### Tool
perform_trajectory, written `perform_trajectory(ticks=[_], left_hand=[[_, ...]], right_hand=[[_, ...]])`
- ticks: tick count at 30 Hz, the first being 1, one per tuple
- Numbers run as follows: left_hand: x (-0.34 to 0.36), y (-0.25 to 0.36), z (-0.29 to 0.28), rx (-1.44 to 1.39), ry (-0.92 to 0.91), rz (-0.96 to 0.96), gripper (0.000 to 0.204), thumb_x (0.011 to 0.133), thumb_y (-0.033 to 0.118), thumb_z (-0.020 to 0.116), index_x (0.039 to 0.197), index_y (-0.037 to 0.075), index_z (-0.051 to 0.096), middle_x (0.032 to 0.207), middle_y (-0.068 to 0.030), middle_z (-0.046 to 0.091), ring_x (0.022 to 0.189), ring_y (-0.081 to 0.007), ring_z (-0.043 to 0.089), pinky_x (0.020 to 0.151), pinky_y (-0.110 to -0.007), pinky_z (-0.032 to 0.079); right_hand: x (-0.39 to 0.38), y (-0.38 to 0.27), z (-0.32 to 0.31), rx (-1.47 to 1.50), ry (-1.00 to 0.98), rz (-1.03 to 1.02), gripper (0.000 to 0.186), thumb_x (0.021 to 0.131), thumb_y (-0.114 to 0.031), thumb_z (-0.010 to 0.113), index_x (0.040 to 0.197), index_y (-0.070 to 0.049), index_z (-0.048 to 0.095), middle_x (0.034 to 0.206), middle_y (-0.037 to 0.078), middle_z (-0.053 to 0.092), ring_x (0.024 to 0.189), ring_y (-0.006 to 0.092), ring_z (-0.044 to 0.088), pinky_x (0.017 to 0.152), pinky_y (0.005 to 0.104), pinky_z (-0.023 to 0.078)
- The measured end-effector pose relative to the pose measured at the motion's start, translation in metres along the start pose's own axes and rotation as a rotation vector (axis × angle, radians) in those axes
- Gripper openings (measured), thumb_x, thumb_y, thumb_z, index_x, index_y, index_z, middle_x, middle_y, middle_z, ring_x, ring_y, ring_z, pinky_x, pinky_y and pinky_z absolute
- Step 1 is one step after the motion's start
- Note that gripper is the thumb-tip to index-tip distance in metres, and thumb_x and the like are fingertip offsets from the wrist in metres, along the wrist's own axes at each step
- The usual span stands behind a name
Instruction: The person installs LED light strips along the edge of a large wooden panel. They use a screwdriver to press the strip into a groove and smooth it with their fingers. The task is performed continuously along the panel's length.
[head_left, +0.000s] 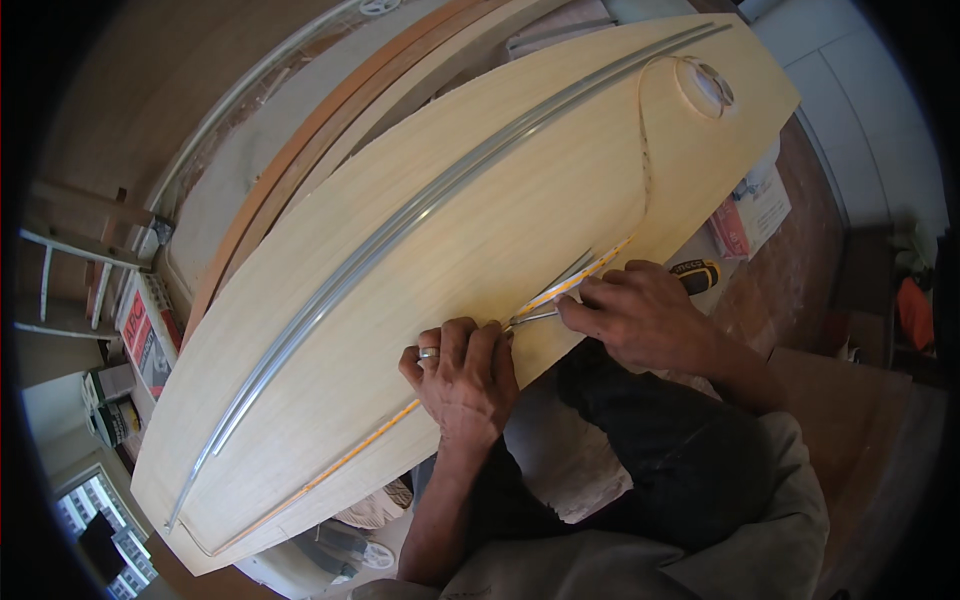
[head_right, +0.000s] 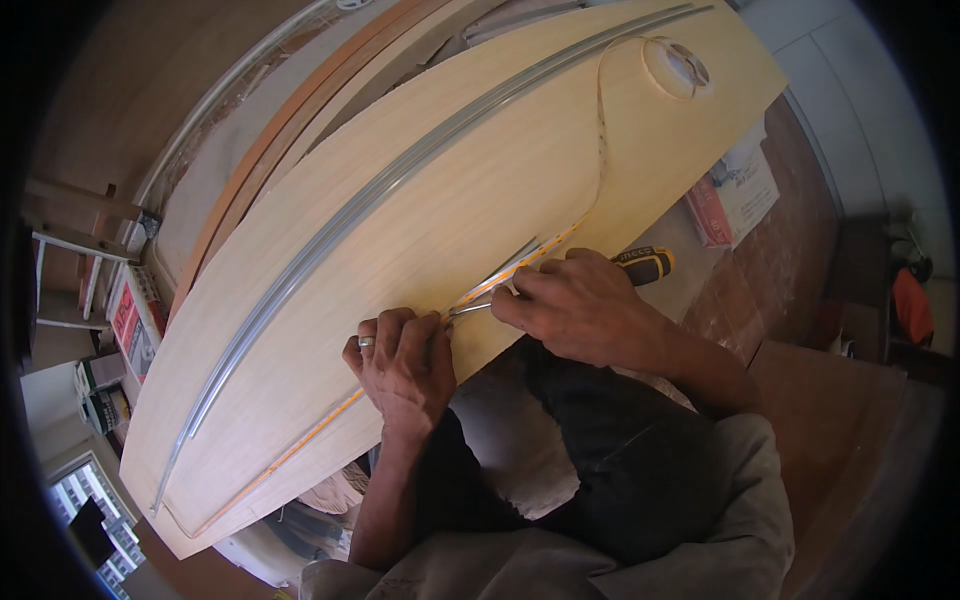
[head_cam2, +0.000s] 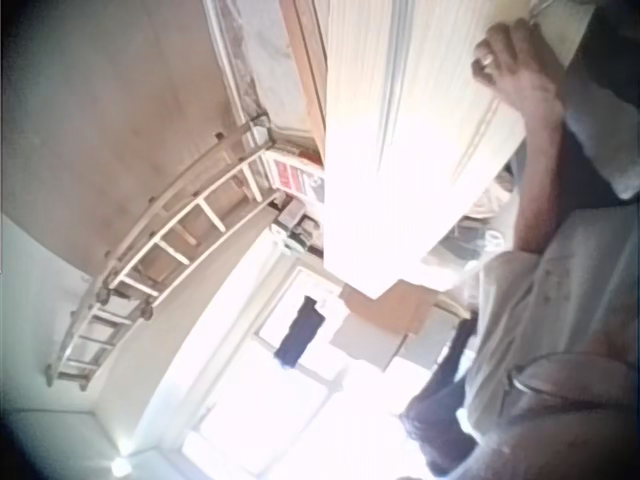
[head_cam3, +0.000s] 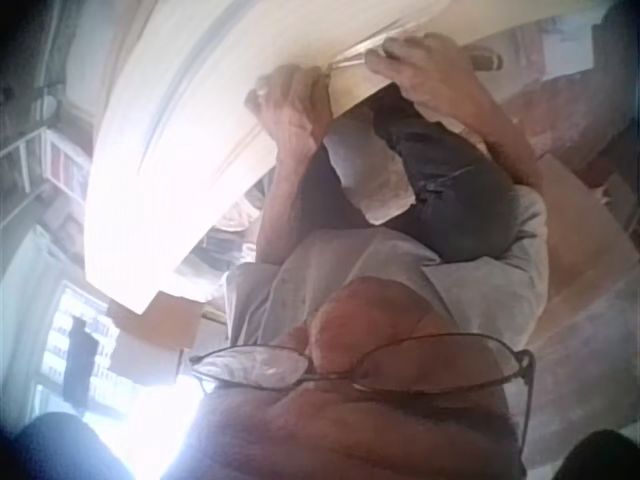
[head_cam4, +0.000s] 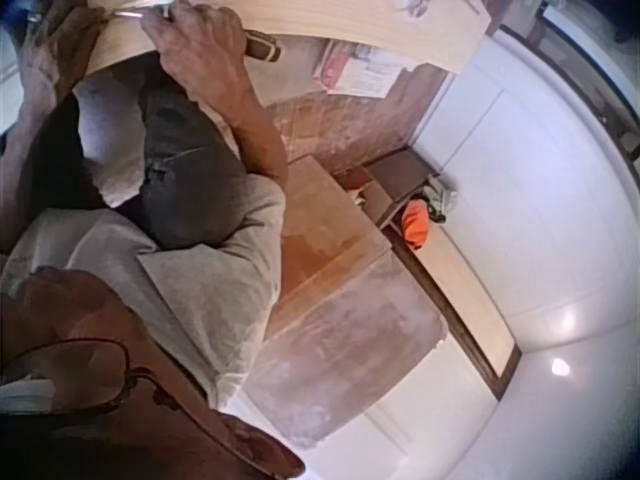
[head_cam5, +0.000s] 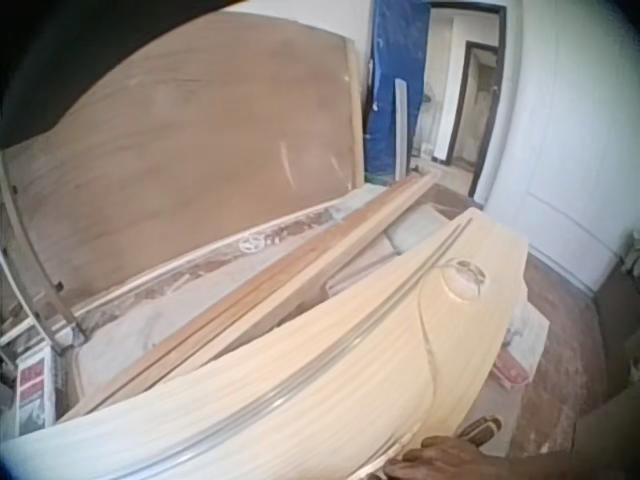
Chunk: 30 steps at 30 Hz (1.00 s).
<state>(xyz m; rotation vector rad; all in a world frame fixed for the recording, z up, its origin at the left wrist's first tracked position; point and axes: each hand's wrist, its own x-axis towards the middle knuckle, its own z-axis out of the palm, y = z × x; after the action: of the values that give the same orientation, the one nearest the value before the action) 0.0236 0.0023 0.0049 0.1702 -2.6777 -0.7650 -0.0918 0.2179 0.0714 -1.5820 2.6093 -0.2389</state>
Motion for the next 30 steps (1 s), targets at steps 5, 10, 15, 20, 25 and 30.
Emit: perform_trajectory(ticks=[5,10,15,20,25,30], left_hand=[[-0.002,-0.001,0.000,-0.018,-0.033,-0.018,0.018,0.087,0.021,0.083,0.103,0.017,0.075,0.100,-0.0012,0.066,0.097,-0.0260,0.062,0.096,-0.049,0.036],[-0.002,-0.002,-0.001,-0.030,-0.038,-0.018,0.018,0.088,0.021,0.083,0.104,0.017,0.076,0.100,-0.0014,0.066,0.096,-0.0259,0.062,0.096,-0.050,0.036],[-0.004,-0.004,0.000,-0.031,-0.038,-0.007,0.017,0.088,0.021,0.083,0.104,0.017,0.076,0.099,-0.0013,0.066,0.096,-0.0258,0.063,0.096,-0.051,0.036],[-0.008,-0.004,0.005,0.035,-0.017,0.015,0.018,0.087,0.021,0.084,0.104,0.019,0.077,0.100,-0.0005,0.067,0.096,-0.0253,0.063,0.096,-0.049,0.037],[-0.008,-0.005,0.008,0.049,0.002,0.005,0.020,0.085,0.021,0.084,0.104,0.020,0.077,0.101,-0.0005,0.068,0.096,-0.0257,0.064,0.096,-0.047,0.037],[-0.005,-0.002,0.006,0.032,-0.020,0.006,0.023,0.085,0.020,0.084,0.106,0.019,0.077,0.102,-0.0014,0.069,0.097,-0.0257,0.065,0.096,-0.047,0.038]], right_hand=[[0.005,-0.002,-0.006,0.015,-0.086,0.024,0.023,0.087,-0.012,0.070,0.110,-0.011,0.066,0.089,0.006,0.064,0.077,0.0259,0.075,0.063,0.0438,0.055],[0.009,-0.004,-0.012,0.013,-0.240,0.065,0.038,0.082,-0.010,0.076,0.118,-0.012,0.066,0.098,0.007,0.065,0.082,0.0275,0.074,0.068,0.0455,0.055],[0.017,-0.011,-0.017,0.048,-0.165,0.089,0.018,0.094,-0.016,0.067,0.111,-0.014,0.070,0.085,0.008,0.069,0.077,0.0306,0.075,0.066,0.0479,0.057],[0.020,-0.012,-0.011,0.053,-0.132,0.110,0.021,0.092,-0.018,0.069,0.113,-0.015,0.071,0.087,0.008,0.071,0.080,0.0316,0.074,0.072,0.0486,0.055],[0.000,0.010,-0.001,0.089,-0.089,0.019,0.020,0.091,-0.017,0.070,0.111,-0.014,0.070,0.090,0.009,0.069,0.076,0.0320,0.072,0.066,0.0490,0.055],[-0.033,0.007,0.029,0.275,0.157,0.262,0.026,0.095,-0.028,0.075,0.114,-0.012,0.067,0.091,0.011,0.069,0.078,0.0359,0.073,0.065,0.0509,0.056]])
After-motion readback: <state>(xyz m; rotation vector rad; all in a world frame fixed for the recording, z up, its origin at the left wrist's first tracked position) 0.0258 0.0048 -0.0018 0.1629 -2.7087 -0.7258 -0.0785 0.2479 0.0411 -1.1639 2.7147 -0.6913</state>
